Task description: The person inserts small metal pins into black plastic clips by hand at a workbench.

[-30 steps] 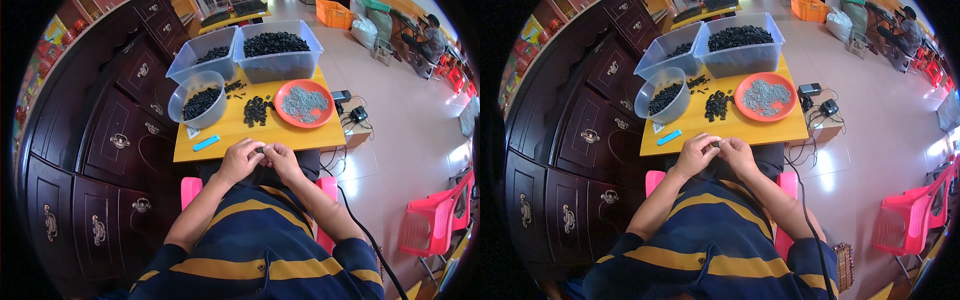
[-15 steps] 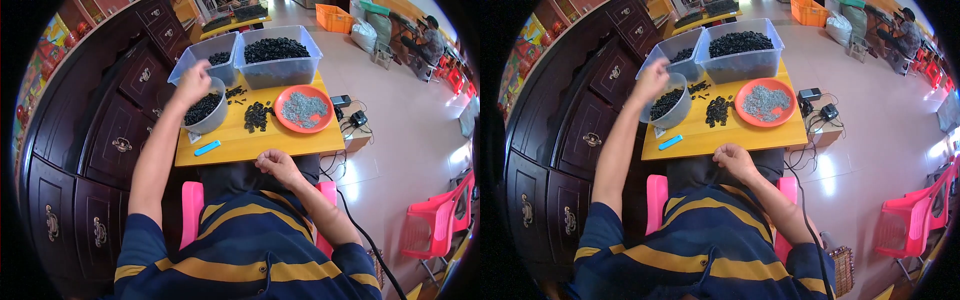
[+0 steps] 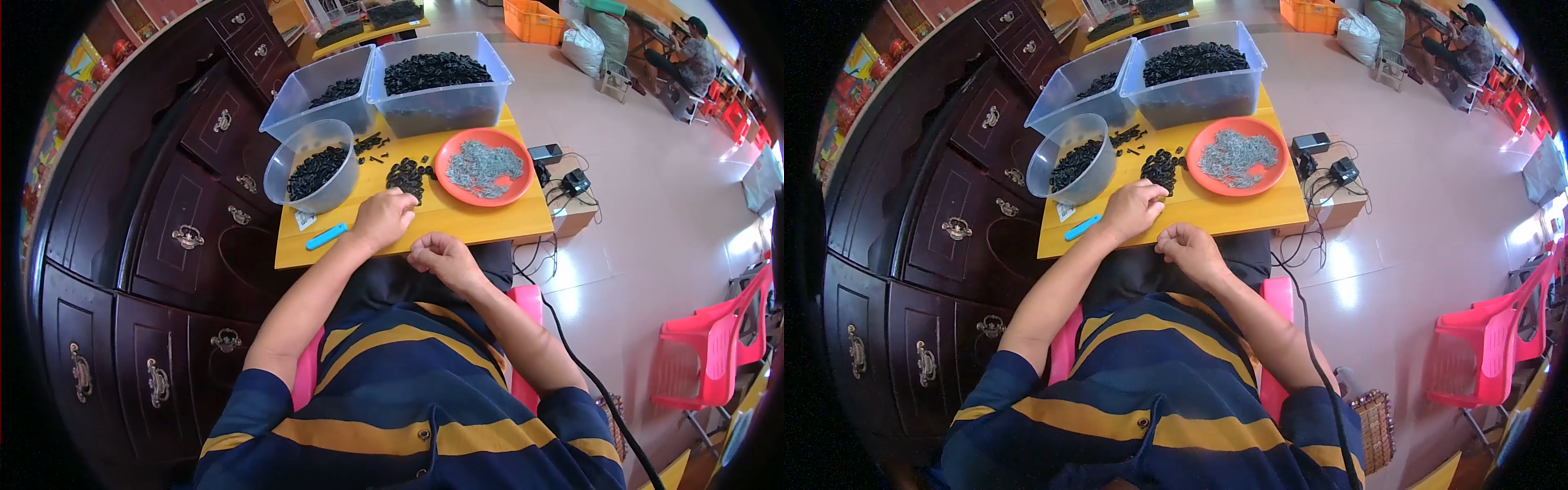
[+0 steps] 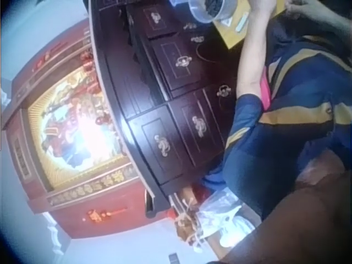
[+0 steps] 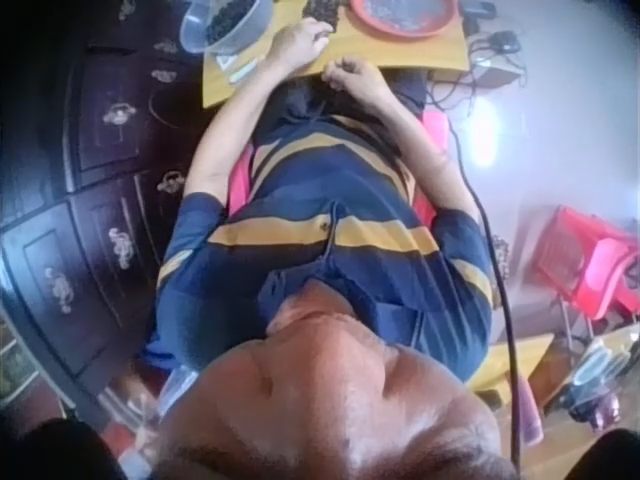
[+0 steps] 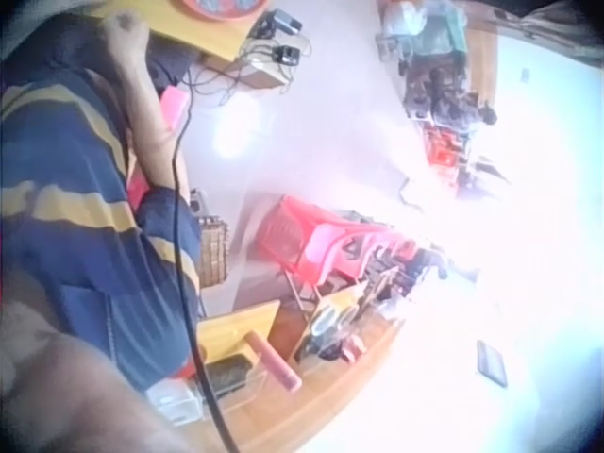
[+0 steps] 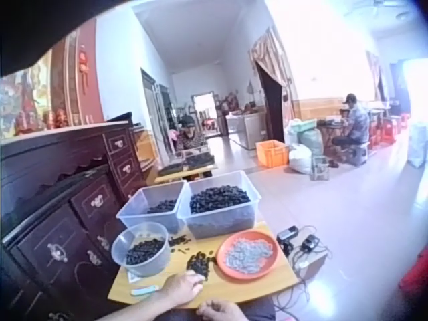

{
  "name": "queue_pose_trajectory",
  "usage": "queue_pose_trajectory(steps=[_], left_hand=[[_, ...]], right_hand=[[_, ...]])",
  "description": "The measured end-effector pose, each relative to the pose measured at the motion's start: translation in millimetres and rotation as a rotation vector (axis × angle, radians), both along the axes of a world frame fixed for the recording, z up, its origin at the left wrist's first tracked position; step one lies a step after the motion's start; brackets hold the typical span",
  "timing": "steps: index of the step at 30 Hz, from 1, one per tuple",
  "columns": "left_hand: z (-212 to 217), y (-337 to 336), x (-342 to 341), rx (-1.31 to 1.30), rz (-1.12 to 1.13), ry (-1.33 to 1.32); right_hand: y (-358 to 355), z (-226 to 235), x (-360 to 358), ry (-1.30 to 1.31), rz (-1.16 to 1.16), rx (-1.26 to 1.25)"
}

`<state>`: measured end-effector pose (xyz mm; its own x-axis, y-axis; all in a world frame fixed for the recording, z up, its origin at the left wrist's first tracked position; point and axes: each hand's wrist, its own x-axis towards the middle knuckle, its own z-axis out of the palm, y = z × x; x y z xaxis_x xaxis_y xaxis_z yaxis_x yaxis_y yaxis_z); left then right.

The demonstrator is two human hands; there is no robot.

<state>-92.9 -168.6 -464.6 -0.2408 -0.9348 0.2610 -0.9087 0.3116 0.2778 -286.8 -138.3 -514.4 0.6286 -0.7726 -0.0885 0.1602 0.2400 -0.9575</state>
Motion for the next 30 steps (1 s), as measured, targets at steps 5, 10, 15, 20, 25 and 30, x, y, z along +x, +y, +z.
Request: queue_pose_trajectory(steps=[5,10,15,20,25,30], left_hand=[[-13.2,-3.4,-7.8,-0.101,0.049,-0.028],[-10.2,-5.6,-14.0,-0.092,0.049,-0.052],[-14.2,-12.4,-14.5,-0.124,0.019,-0.087],[-9.9,-11.0,-19.8,-0.124,0.019,-0.108],[4.0,5.9,-26.6,-0.073,-0.004,0.368],[19.6,33.7,-40.3,0.021,0.009,0.597]], right_hand=[[-3.7,-7.2,2.7,-0.038,-0.025,0.001],[-4.7,-8.4,1.6,-0.065,-0.038,-0.012],[-0.4,5.4,-1.1,-0.07,-0.062,-0.012],[2.0,19.8,-5.9,-0.068,-0.084,0.039],[-9.3,2.1,-7.6,-0.079,-0.203,0.098],[-7.0,16.9,-4.7,-0.241,-0.305,0.328]])
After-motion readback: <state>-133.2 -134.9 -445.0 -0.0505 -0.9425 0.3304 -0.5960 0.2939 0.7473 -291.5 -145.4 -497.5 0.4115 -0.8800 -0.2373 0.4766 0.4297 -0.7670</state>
